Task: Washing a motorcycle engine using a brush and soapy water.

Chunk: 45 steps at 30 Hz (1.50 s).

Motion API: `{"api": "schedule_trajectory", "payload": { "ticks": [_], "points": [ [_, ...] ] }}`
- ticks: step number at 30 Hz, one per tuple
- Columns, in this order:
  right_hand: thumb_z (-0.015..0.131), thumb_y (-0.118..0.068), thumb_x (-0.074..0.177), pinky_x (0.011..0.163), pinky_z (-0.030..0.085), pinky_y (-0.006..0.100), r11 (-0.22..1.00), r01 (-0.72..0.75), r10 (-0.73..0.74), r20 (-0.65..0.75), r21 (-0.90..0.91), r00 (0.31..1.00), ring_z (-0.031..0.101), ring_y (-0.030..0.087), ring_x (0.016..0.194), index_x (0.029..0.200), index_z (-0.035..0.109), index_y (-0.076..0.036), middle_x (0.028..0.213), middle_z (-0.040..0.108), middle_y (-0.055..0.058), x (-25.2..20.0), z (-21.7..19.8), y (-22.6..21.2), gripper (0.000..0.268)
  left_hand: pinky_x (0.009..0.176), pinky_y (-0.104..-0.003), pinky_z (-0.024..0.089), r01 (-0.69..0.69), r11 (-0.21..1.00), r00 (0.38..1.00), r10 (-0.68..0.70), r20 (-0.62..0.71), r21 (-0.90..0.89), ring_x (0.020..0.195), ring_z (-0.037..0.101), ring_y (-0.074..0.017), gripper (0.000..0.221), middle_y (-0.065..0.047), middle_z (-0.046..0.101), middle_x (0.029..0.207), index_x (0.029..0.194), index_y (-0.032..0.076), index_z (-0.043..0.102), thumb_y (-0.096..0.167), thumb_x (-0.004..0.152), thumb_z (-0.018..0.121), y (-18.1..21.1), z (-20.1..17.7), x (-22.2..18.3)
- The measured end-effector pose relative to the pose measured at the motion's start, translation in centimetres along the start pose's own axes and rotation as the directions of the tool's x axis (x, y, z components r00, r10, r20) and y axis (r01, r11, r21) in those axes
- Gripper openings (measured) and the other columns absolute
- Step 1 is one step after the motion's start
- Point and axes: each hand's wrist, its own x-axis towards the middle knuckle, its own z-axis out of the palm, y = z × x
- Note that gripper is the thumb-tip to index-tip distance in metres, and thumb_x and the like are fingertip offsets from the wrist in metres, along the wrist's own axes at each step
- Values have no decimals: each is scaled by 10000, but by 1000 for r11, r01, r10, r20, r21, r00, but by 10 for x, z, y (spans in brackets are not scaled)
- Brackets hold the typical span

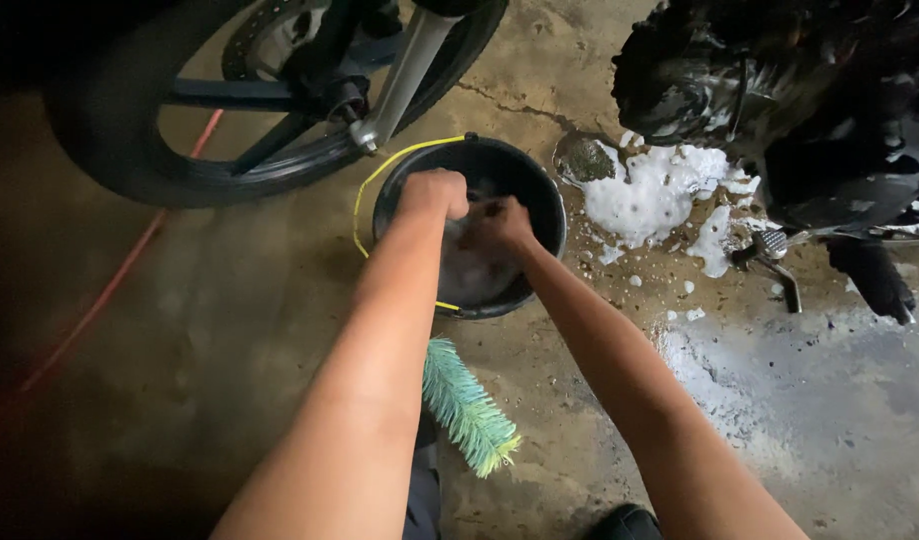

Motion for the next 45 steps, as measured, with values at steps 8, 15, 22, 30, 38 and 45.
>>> {"api": "schedule_trajectory", "payload": {
  "ticks": [8, 15, 22, 30, 38, 45],
  "points": [
    [676, -233, 845, 726, 564, 299, 877, -79, 47, 79, 474, 996, 690, 228, 797, 905, 761, -104, 769, 700, 63, 9, -5, 1, 166, 1041, -570, 531, 0, 1000, 1000, 0, -16, 1, 1323, 601, -354, 468, -177, 683, 1349, 1247, 46, 719, 266, 928, 455, -7, -8, -22],
    [663, -471, 869, 765, 572, 590, 997, -61, 61, 2, 57, 998, 743, 397, 894, 854, 809, -93, 790, 756, 160, -16, -5, -8, 406, 1082, -582, 490, -1, 1000, 999, -1, -43, -26, 1327, 600, -374, 489, -207, 683, 1343, 1259, 20, 713, 251, 907, 466, -8, -20, -46],
    [843, -117, 778, 545, 608, 350, 757, 58, 18, -108, 651, 994, 687, 187, 574, 841, 821, -62, 691, 736, 153, 2, -17, -18, 87, 1063, -606, 509, -1, 999, 995, -2, -100, -32, 1298, 618, -395, 452, -201, 697, 1324, 1220, 24, 726, 271, 895, 531, -11, -21, -39],
    [807, 36, 816, 679, 554, 722, 548, 161, 86, -246, 821, 965, 698, 597, 756, 1135, 450, 276, 830, 657, 430, -55, -126, -49, 535, 657, -469, 533, -265, 964, 817, 244, -523, 36, 683, 666, -325, 260, -177, 634, 661, 834, -26, 690, 160, 976, 579, 48, -71, -70],
    [737, -170, 923, 666, 530, 220, 771, 343, -223, -276, 536, 935, 652, 103, 734, 935, 745, -41, 840, 720, 30, -146, -270, -50, 130, 688, -568, 547, -541, 831, 456, 419, -785, 129, 792, 698, -472, 180, -193, 760, 927, 954, 124, 760, 170, 864, 611, 156, -88, -67],
    [736, -150, 950, 735, 632, 198, 778, 444, -260, -416, 445, 871, 769, 127, 838, 1091, 730, 0, 962, 788, 86, -172, -352, -26, 206, 699, -512, 548, -696, 692, 221, 460, -860, 192, 865, 708, -419, 294, -74, 782, 1070, 1041, 125, 754, 67, 843, 544, 237, -100, -94]
  ]
}}
